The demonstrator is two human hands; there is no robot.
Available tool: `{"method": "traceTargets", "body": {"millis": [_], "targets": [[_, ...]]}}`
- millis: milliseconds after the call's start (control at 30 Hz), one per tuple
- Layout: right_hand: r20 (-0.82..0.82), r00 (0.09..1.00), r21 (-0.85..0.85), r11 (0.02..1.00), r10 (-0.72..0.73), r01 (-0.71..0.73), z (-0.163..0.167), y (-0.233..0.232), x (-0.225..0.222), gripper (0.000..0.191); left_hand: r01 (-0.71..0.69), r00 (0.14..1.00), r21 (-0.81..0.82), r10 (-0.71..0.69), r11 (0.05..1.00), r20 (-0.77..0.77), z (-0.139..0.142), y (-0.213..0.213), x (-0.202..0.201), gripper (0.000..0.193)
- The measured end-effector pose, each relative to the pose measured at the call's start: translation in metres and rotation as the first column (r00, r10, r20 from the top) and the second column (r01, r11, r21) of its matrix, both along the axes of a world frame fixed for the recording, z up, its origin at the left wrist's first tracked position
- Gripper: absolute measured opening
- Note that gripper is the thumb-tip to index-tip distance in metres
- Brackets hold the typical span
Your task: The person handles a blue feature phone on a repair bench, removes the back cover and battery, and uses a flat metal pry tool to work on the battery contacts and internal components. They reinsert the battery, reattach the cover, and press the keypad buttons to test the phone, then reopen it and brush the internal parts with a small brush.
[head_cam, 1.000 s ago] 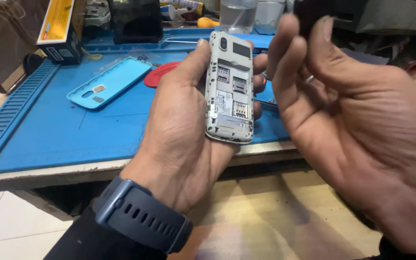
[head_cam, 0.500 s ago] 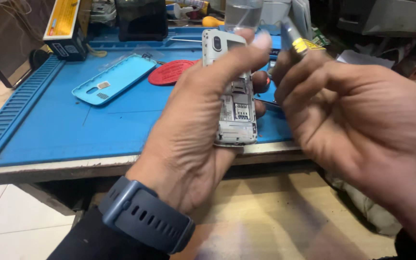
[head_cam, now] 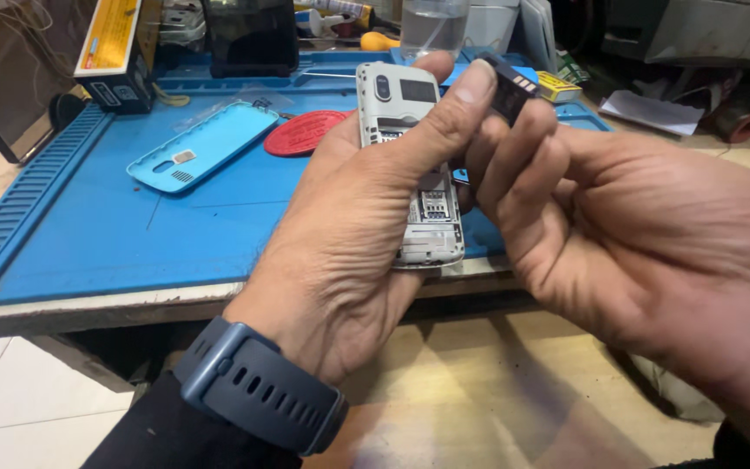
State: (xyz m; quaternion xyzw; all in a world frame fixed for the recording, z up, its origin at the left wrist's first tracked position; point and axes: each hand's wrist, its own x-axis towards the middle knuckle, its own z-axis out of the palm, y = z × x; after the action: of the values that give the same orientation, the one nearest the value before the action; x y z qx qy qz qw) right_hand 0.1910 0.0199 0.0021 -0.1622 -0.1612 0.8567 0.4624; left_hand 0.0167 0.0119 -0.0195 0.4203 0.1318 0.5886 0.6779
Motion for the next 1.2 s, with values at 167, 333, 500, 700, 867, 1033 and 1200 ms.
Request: {"method": "traceTargets", "body": {"millis": [167, 333, 500, 700, 867, 1033, 1200], "targets": [[0.442, 0.841, 0.397, 0.909, -0.312, 0.129, -0.011, -0.015, -0.004, 0.031, -0.006, 1.000, 0.030, 0.006, 1.000, -0.017, -0.002, 0.000, -0.001, 0.051], [0.693, 0.367, 0.608, 0.776, -0.621, 0.167, -0.010, -0.023, 0.000, 0.035, -0.021, 0.999, 0.055, 0.022, 0.998, -0.028, -0.003, 0.001, -0.002, 0.056], [0.527, 0.122, 0.845, 0.534, -0.841, 0.031, -0.006, -0.034, -0.003, 0.024, -0.072, 0.996, -0.015, 0.072, 0.997, -0.052, -0.005, 0.003, -0.001, 0.060], [0.520, 0.308, 0.790, 0.586, -0.796, 0.180, -0.003, -0.037, -0.011, 0.023, -0.034, 0.997, 0.128, 0.044, 0.991, -0.071, -0.008, 0.004, -0.001, 0.071], [0.496, 0.448, 0.762, 0.620, -0.744, 0.187, 0.002, -0.031, -0.013, 0.017, -0.009, 1.000, 0.123, 0.010, 0.992, -0.011, -0.009, 0.005, -0.001, 0.075], [0.545, 0.505, 0.636, 0.722, -0.669, 0.271, 0.007, -0.022, -0.008, 0.018, -0.106, 0.988, 0.075, 0.114, 0.991, -0.101, -0.008, 0.005, -0.001, 0.069], [0.557, -0.010, 0.830, 0.556, -0.831, 0.028, -0.007, -0.027, 0.000, 0.020, -0.124, 0.992, -0.014, 0.124, 0.992, -0.031, -0.005, 0.005, -0.001, 0.064]]}}
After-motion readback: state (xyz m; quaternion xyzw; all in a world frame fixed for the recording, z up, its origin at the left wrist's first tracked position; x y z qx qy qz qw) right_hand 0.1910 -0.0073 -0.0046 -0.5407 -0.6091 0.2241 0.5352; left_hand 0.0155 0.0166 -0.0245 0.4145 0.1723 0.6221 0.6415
